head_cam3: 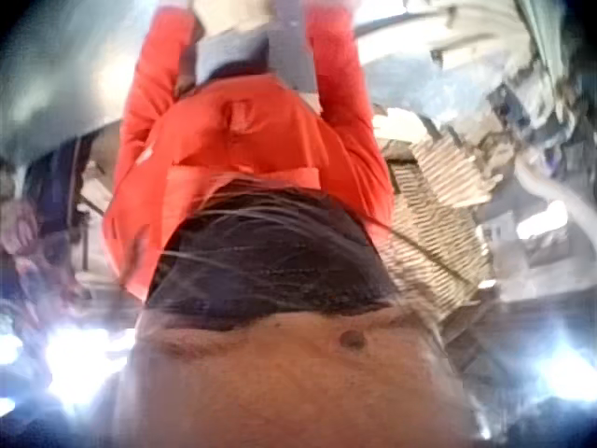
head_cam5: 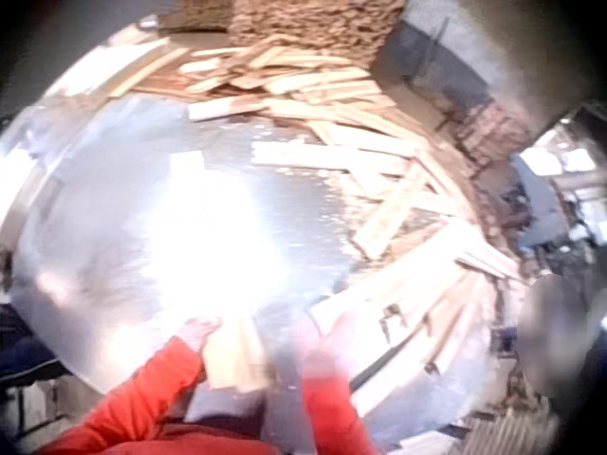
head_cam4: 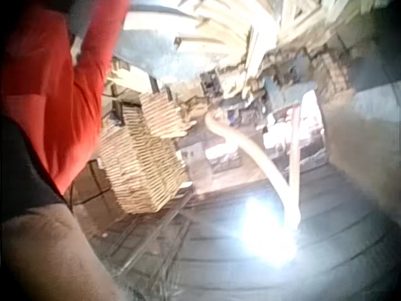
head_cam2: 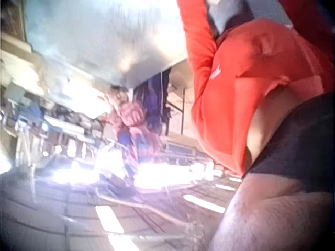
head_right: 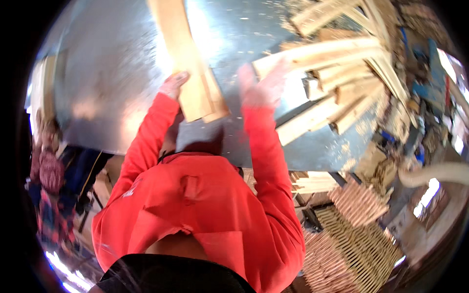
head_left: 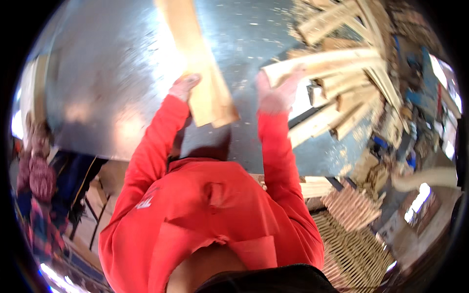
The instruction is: The person repeatedly picks up wooden planks from a pile on a metal table, briefly inspects them, and places them into a separate stack. The person handles the planks one at a time or in small groups, moving them from a disorganized pile to a more organized stack.
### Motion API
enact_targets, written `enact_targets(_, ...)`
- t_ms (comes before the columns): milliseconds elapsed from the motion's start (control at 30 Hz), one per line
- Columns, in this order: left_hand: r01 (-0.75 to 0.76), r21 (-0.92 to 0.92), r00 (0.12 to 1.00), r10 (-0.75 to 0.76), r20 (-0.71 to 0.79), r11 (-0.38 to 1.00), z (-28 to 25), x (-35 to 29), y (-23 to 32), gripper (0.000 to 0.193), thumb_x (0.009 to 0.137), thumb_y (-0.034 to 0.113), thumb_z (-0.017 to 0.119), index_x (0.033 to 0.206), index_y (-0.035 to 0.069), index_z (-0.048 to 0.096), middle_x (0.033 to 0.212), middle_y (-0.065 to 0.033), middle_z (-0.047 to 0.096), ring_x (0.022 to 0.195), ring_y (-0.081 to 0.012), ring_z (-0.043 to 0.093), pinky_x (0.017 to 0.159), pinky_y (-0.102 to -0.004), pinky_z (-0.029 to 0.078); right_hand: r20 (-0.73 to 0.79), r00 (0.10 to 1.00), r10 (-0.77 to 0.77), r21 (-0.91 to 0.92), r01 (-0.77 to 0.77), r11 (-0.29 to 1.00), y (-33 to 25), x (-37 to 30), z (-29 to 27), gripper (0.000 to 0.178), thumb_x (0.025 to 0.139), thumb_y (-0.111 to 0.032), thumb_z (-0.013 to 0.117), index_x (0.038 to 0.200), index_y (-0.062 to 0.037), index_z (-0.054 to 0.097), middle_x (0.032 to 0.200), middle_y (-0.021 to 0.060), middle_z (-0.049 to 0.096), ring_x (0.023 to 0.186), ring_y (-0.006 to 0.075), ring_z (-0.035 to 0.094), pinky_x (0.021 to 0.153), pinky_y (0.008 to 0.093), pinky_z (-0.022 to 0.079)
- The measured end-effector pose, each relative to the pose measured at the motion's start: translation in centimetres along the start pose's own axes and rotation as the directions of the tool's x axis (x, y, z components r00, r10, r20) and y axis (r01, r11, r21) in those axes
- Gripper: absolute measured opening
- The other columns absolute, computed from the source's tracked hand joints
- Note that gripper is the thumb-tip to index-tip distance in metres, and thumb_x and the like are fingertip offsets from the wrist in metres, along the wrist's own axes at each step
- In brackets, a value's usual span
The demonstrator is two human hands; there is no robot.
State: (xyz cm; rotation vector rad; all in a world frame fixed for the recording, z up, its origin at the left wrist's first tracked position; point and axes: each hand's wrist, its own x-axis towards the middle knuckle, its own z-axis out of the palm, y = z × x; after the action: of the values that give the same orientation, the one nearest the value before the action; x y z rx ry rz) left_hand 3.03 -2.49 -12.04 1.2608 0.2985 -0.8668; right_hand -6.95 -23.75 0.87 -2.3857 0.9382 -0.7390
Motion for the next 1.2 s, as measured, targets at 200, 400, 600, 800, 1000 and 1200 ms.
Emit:
enact_targets(200, -0.182, 0.120, 0.970, 0.198, -0.138, 0.976, -0.5, 0.3, -0.7, 0.036, 0.083, 0.016, 0.071, 0.115, 0.005, 0.061, 0.096, -0.0036, 0.064, 0.083, -0.0152, 0.058, 0.075, -0.0303, 0.047, -0.007, 0.580, 0.814, -0.014, -0.814, 0.580, 11.1, 10.1, 2.0, 0.090, 0.073, -0.039, 0.082, 0.137, 0.0074, 0.038, 0.117, 0.0200, 0.062, 0.093, 0.0316, 0.065, 0.084, 0.0417, 0.052)
enact_targets(400, 0.057, 0.214, 0.988, -0.024, -0.153, 0.975, -0.8, -3.7, 4.4, 0.041, 0.084, 0.021, 0.070, 0.118, 0.003, 0.057, 0.096, -0.0070, 0.064, 0.083, -0.0159, 0.059, 0.073, -0.0316, 0.049, 0.442, 0.759, 0.478, 0.294, -0.626, 0.722, 2.1, 7.2, 2.6, 0.042, 0.083, -0.020, 0.070, 0.112, 0.0025, 0.051, 0.097, 0.0177, 0.067, 0.083, 0.0299, 0.067, 0.080, 0.0403, 0.055)
enact_targets(600, -0.099, 0.445, 0.966, 0.194, -0.173, 0.890, 1.3, -2.7, 3.9, 0.050, 0.079, 0.029, 0.074, 0.115, -0.001, 0.058, 0.100, -0.0085, 0.065, 0.084, -0.0195, 0.061, 0.075, -0.0323, 0.050, 0.813, 0.505, -0.289, 0.344, -0.018, 0.939, -5.9, -6.4, 5.1, 0.040, 0.092, -0.035, 0.045, 0.124, -0.0121, 0.050, 0.099, 0.0155, 0.065, 0.090, 0.0360, 0.063, 0.080, 0.0445, 0.052)
enact_targets(800, 0.007, 0.532, 0.895, 0.232, -0.381, 0.847, -3.6, -5.8, 6.6, 0.048, 0.078, 0.028, 0.074, 0.119, 0.007, 0.058, 0.101, -0.0084, 0.066, 0.087, -0.0191, 0.061, 0.073, -0.0342, 0.050, 0.635, 0.638, -0.434, 0.209, 0.399, 0.893, 2.6, -0.9, 0.5, 0.045, 0.091, -0.024, 0.053, 0.133, -0.0082, 0.049, 0.123, 0.0155, 0.061, 0.108, 0.0319, 0.061, 0.093, 0.0410, 0.050)
enact_targets(1000, 0.561, 0.804, 0.711, 0.381, -0.591, 0.200, -16.2, -14.1, 14.1, 0.074, 0.079, 0.034, 0.071, 0.141, 0.011, 0.037, 0.125, -0.0218, 0.058, 0.112, -0.0381, 0.058, 0.094, -0.0436, 0.045, 0.456, 0.889, -0.048, -0.554, 0.325, 0.767, 12.1, 20.0, -5.4, 0.082, 0.086, -0.049, 0.058, 0.148, -0.0066, 0.026, 0.146, 0.0179, 0.039, 0.133, 0.0348, 0.040, 0.110, 0.0444, 0.031)
enact_targets(1200, 0.677, 0.726, 0.628, 0.418, -0.656, 0.122, -19.1, -12.6, 12.4, 0.088, 0.074, 0.033, 0.078, 0.145, 0.014, 0.030, 0.134, -0.0198, 0.051, 0.123, -0.0367, 0.051, 0.100, -0.0431, 0.043, 0.413, 0.910, 0.047, -0.797, 0.336, 0.502, 16.5, 32.6, -3.7, 0.104, 0.070, -0.054, 0.071, 0.150, -0.0117, 0.022, 0.148, 0.0182, 0.036, 0.138, 0.0331, 0.034, 0.111, 0.0537, 0.022)
